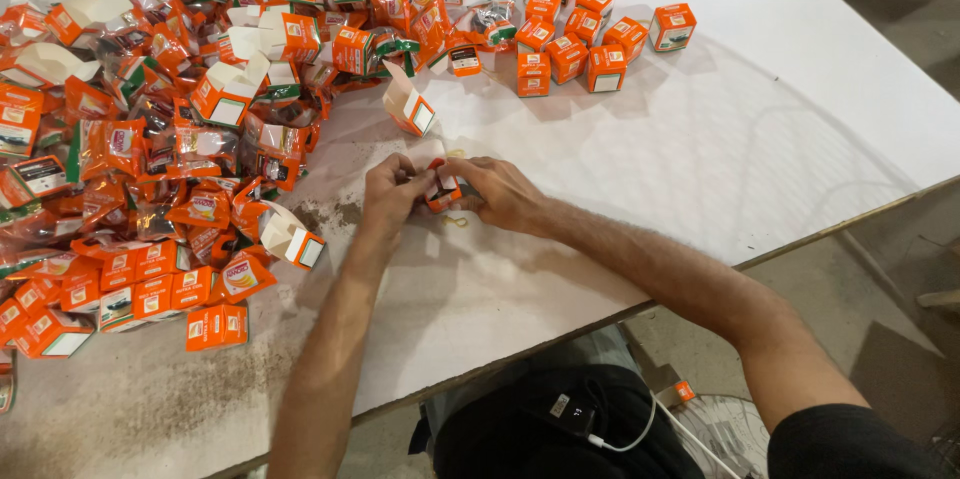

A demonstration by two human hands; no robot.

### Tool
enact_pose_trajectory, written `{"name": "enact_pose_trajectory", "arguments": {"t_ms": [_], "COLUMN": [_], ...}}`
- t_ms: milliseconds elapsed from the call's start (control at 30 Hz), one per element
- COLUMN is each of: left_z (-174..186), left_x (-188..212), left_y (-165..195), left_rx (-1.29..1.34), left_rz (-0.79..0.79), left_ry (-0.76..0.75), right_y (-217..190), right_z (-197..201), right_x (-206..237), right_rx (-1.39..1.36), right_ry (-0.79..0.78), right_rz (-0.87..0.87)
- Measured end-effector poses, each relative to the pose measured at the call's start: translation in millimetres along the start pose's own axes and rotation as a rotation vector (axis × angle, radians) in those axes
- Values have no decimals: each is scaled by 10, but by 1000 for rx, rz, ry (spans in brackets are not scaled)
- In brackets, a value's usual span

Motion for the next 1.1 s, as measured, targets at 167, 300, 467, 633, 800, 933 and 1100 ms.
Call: {"name": "enact_pose_trajectory", "arguments": {"t_ms": [167,300,467,633,800,933,1100], "left_z": [-294,-255,-209,-225,-177,-300,-408], "left_x": [249,508,524,477,598,643,622], "left_y": [174,323,367,308,374,438,386], "left_rx": [-242,-421,-486,-293,-610,-1000,-1144], "left_rz": [-556,-822,-748,-669,-925,-1129,-1156], "left_ry": [174,16,-4,-70,-75,-72,-51], "right_y": [75,171,208,205,201,185,295], "right_z": [-30,-52,-61,-43,-50,-48,-76], "right_x": [-2,18,41,3,27,28,33], "right_rx": [-4,-23,-100,-84,-65,-67,-89], "right_ry": [19,74,59,46,30,58,50], "right_rz": [7,-27,-39,-21,-47,10,-77]}}
Point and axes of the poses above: each hand's wrist, its own x-axis away from the middle knuckle, its own z-axis out of the back of the hand, y = z × x, the point moved 3 cm from there along -x, towards the middle knuckle, and after that the axes turned 5 degrees about y, right-handed, at the moved point
